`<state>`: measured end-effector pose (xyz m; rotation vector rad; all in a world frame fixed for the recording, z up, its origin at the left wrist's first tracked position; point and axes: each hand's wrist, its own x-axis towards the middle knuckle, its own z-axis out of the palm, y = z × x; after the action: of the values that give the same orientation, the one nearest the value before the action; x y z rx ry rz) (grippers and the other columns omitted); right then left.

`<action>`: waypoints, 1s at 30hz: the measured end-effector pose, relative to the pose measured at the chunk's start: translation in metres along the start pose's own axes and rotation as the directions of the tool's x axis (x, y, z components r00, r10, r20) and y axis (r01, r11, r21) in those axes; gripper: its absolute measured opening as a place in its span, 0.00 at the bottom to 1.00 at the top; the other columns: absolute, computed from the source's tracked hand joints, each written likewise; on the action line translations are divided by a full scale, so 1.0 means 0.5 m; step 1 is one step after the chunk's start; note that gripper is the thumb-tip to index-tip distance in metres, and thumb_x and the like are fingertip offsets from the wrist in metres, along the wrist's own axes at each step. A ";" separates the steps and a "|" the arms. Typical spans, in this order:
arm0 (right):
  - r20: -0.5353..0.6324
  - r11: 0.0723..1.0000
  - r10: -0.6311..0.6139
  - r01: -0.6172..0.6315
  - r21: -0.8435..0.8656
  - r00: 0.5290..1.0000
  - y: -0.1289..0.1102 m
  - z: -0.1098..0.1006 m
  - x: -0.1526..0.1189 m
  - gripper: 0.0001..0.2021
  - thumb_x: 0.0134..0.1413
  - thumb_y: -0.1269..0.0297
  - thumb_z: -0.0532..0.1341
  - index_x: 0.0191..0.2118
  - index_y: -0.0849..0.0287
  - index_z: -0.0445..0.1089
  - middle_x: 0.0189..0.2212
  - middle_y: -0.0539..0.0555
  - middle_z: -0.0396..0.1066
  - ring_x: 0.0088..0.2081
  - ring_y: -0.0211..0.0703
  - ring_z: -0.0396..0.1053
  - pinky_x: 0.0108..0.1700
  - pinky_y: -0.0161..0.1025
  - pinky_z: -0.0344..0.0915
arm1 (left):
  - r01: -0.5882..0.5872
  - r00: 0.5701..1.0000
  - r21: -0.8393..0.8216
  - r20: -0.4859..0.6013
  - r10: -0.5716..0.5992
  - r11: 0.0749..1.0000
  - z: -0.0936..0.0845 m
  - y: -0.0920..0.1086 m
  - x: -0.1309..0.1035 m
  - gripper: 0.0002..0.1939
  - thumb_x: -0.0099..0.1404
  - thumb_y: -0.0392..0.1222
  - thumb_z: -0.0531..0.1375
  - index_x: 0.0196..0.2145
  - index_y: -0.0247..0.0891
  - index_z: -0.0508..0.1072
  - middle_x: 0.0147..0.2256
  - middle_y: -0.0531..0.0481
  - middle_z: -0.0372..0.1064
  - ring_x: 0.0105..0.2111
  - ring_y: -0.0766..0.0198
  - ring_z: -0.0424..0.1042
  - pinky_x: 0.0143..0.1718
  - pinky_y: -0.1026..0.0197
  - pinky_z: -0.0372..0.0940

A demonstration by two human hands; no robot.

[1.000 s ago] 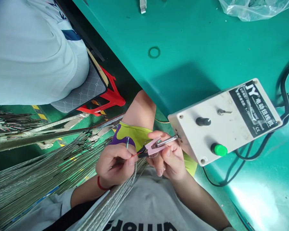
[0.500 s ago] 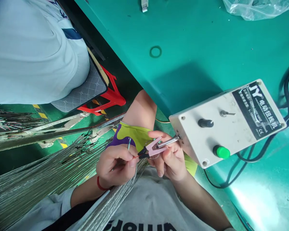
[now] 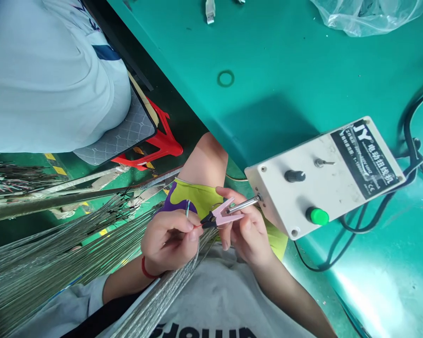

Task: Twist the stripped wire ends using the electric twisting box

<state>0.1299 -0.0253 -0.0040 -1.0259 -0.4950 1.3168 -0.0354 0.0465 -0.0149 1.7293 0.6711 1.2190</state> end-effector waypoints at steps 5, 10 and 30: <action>0.021 0.997 -0.052 0.053 -0.055 0.998 0.000 -0.001 0.021 0.26 0.74 0.31 0.69 0.55 0.50 0.86 0.11 0.43 0.64 0.15 0.43 0.53 0.24 0.41 0.56 | -0.004 1.000 -0.011 0.010 0.004 1.000 0.000 0.002 0.000 0.11 0.73 0.27 0.64 0.46 0.42 0.73 0.32 0.53 0.83 0.23 0.69 0.77 0.28 0.70 0.74; -0.050 0.991 -0.108 0.104 -0.082 0.993 0.023 -0.009 0.022 0.25 0.74 0.31 0.70 0.51 0.49 0.87 0.09 0.39 0.58 0.13 0.39 0.48 0.26 0.42 0.58 | 0.023 0.999 0.016 0.027 -0.023 1.000 -0.005 0.002 -0.003 0.10 0.74 0.28 0.65 0.46 0.43 0.73 0.34 0.52 0.84 0.22 0.69 0.78 0.30 0.69 0.78; -0.044 0.991 -0.077 0.072 -0.117 0.996 0.015 -0.011 0.021 0.27 0.72 0.30 0.71 0.52 0.49 0.87 0.08 0.41 0.57 0.15 0.43 0.54 0.28 0.42 0.64 | 0.018 0.999 0.025 0.027 -0.019 1.000 -0.006 0.003 -0.006 0.09 0.75 0.29 0.64 0.46 0.43 0.74 0.34 0.52 0.85 0.23 0.70 0.77 0.29 0.69 0.77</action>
<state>0.1325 -0.0179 -0.0156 -1.1216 -0.5722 1.2052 -0.0393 0.0443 -0.0145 1.7533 0.6877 1.1773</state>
